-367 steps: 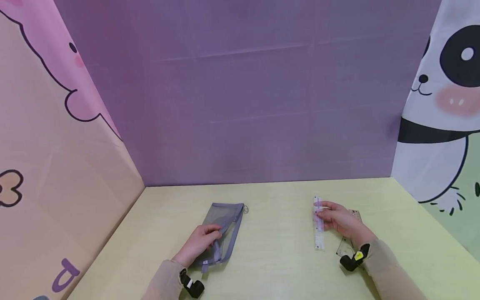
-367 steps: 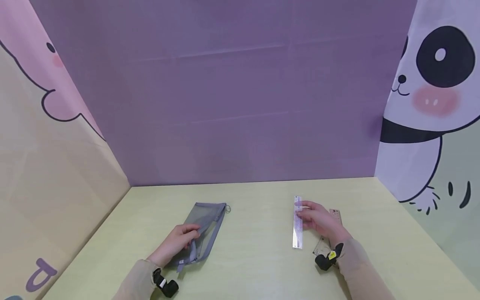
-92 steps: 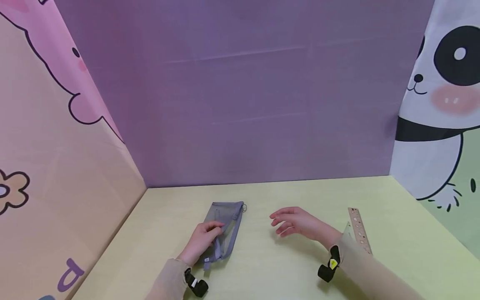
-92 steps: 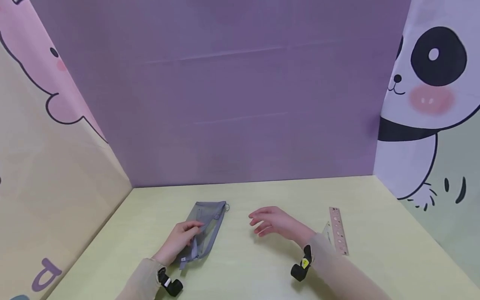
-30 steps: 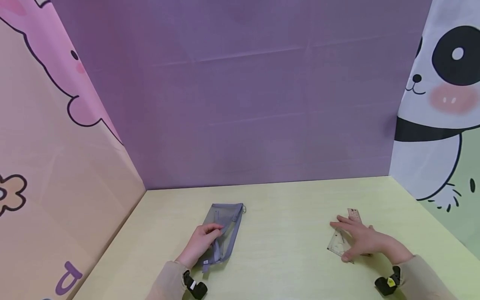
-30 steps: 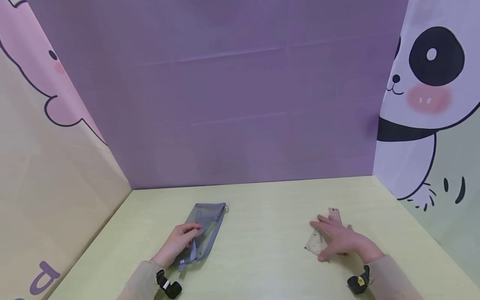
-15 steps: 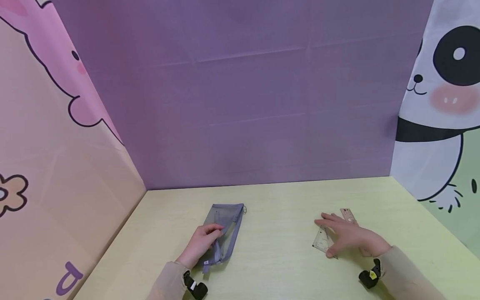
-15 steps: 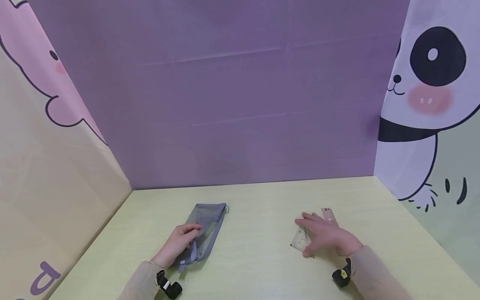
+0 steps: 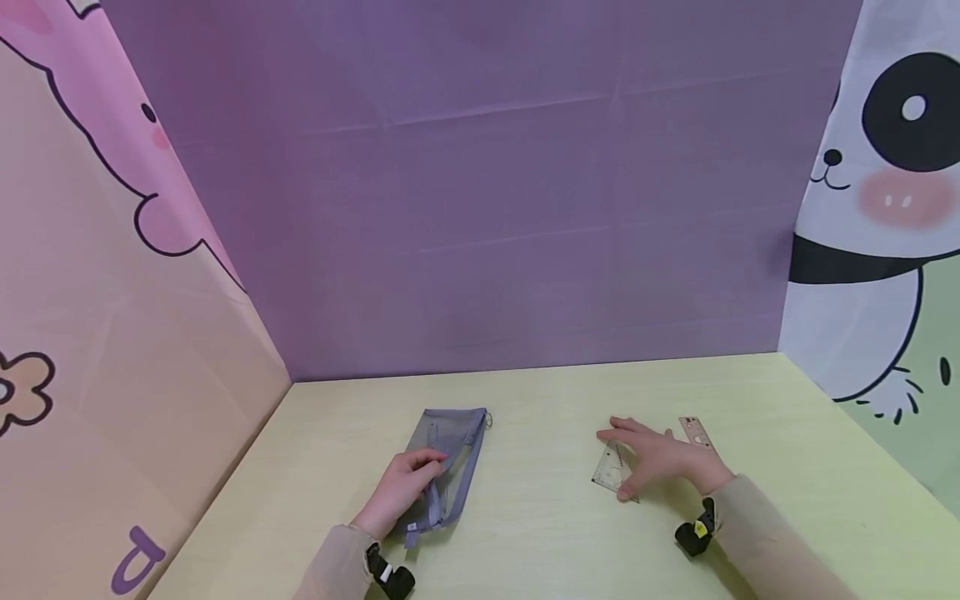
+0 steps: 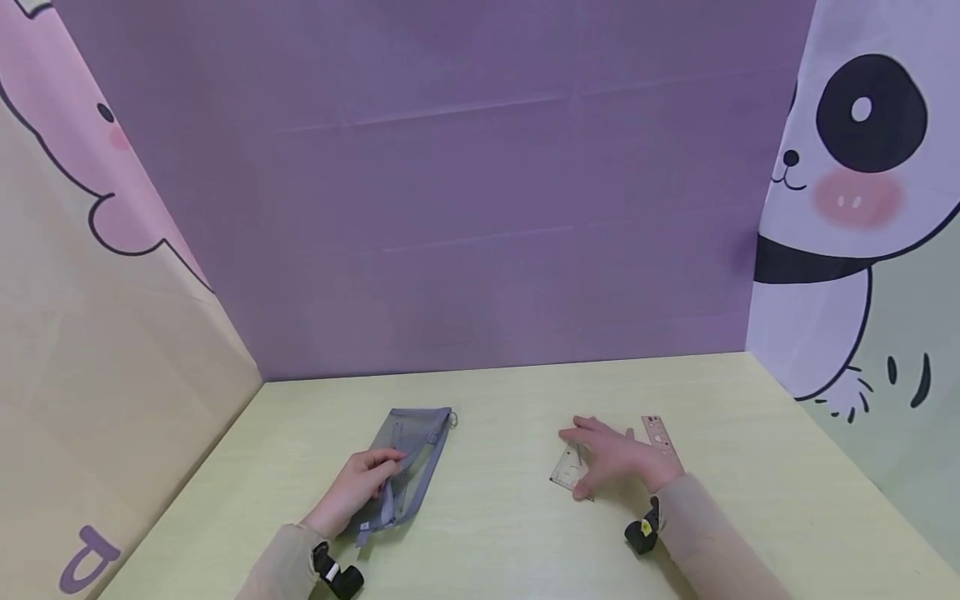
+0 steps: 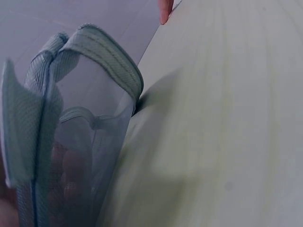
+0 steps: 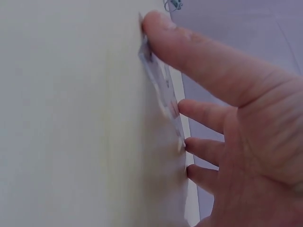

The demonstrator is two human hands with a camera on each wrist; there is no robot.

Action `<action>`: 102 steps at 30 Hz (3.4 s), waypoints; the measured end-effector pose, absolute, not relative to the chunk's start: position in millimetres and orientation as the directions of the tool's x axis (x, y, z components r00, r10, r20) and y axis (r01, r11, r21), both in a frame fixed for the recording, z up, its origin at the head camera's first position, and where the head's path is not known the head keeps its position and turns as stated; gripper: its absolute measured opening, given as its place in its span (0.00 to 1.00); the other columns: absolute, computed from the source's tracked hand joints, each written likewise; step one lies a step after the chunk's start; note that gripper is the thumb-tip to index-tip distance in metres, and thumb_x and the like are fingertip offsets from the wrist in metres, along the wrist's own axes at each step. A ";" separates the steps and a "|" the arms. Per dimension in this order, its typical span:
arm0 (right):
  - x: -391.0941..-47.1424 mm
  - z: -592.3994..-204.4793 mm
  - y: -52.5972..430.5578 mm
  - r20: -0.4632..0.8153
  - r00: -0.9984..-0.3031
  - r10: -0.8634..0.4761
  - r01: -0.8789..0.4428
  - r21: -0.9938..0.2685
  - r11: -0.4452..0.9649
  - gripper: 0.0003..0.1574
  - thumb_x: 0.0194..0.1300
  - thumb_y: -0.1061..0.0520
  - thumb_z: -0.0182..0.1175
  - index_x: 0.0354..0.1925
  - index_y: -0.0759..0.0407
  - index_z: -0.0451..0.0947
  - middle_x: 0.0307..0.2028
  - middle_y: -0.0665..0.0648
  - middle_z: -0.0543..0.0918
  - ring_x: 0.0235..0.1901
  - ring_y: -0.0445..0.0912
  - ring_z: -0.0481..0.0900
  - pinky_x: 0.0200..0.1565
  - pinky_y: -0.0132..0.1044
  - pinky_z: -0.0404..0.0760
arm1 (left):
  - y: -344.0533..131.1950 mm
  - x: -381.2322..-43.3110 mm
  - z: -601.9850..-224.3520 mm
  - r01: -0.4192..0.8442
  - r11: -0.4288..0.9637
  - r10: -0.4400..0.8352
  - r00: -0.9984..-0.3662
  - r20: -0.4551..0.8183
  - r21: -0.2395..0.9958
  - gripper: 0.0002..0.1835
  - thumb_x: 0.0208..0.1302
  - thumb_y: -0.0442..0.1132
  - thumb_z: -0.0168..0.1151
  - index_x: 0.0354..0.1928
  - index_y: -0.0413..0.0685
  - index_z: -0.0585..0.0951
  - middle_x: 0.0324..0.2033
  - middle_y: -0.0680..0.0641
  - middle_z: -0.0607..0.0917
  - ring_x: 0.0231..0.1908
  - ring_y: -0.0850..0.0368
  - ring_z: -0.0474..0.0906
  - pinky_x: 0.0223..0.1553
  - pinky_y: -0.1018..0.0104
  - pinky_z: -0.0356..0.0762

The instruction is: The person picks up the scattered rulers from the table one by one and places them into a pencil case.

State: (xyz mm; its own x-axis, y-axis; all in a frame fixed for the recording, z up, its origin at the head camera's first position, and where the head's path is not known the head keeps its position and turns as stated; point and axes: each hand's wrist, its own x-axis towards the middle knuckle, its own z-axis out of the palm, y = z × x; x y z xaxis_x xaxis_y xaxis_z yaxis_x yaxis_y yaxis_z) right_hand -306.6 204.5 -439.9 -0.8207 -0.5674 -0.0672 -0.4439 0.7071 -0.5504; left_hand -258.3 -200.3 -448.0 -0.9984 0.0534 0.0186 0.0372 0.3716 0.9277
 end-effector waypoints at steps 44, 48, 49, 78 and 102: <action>-314.2 -447.4 192.7 0.047 -0.891 -0.452 -0.350 -0.705 0.617 0.65 0.41 0.64 0.77 0.73 0.56 0.56 0.67 0.71 0.48 0.41 0.50 0.70 0.40 0.41 0.73 | -199.1 -258.6 -449.9 0.018 0.373 0.039 -0.999 0.003 0.928 0.14 0.63 0.36 0.59 0.48 0.37 0.84 0.38 0.48 0.82 0.29 0.56 0.70 0.26 0.68 0.68; -312.2 -444.8 191.4 0.050 -0.896 -0.441 -0.334 -0.730 0.596 0.64 0.42 0.67 0.75 0.74 0.58 0.54 0.67 0.74 0.44 0.35 0.48 0.70 0.36 0.37 0.73 | -199.8 -258.6 -449.7 0.026 0.374 0.043 -0.999 0.011 0.927 0.14 0.63 0.35 0.58 0.48 0.36 0.84 0.37 0.48 0.82 0.28 0.57 0.69 0.25 0.69 0.67; -311.5 -443.8 190.9 0.051 -0.898 -0.437 -0.329 -0.737 0.591 0.64 0.43 0.68 0.74 0.74 0.58 0.54 0.68 0.74 0.44 0.34 0.47 0.70 0.36 0.37 0.73 | -199.9 -258.6 -449.3 0.028 0.375 0.044 -0.999 0.012 0.927 0.14 0.63 0.35 0.58 0.48 0.36 0.83 0.37 0.47 0.82 0.28 0.57 0.69 0.25 0.69 0.67; -324.1 -453.4 205.9 0.007 -0.933 -0.359 -0.132 -0.937 0.323 0.69 0.57 0.69 0.65 0.73 0.68 0.21 0.30 0.56 0.73 0.27 0.44 0.71 0.31 0.33 0.74 | -199.4 -256.6 -446.7 0.015 0.365 0.016 -1.000 0.010 0.931 0.13 0.63 0.35 0.58 0.46 0.37 0.84 0.34 0.49 0.81 0.28 0.56 0.69 0.26 0.69 0.67; -326.4 -457.7 211.7 -0.030 -0.912 -0.410 -0.042 -0.985 0.167 0.31 0.68 0.67 0.54 0.63 0.84 0.59 0.34 0.54 0.80 0.34 0.40 0.79 0.38 0.31 0.79 | -201.1 -258.2 -448.1 0.016 0.368 0.028 -1.000 0.006 0.930 0.14 0.63 0.36 0.58 0.47 0.36 0.84 0.35 0.48 0.82 0.28 0.56 0.70 0.26 0.69 0.68</action>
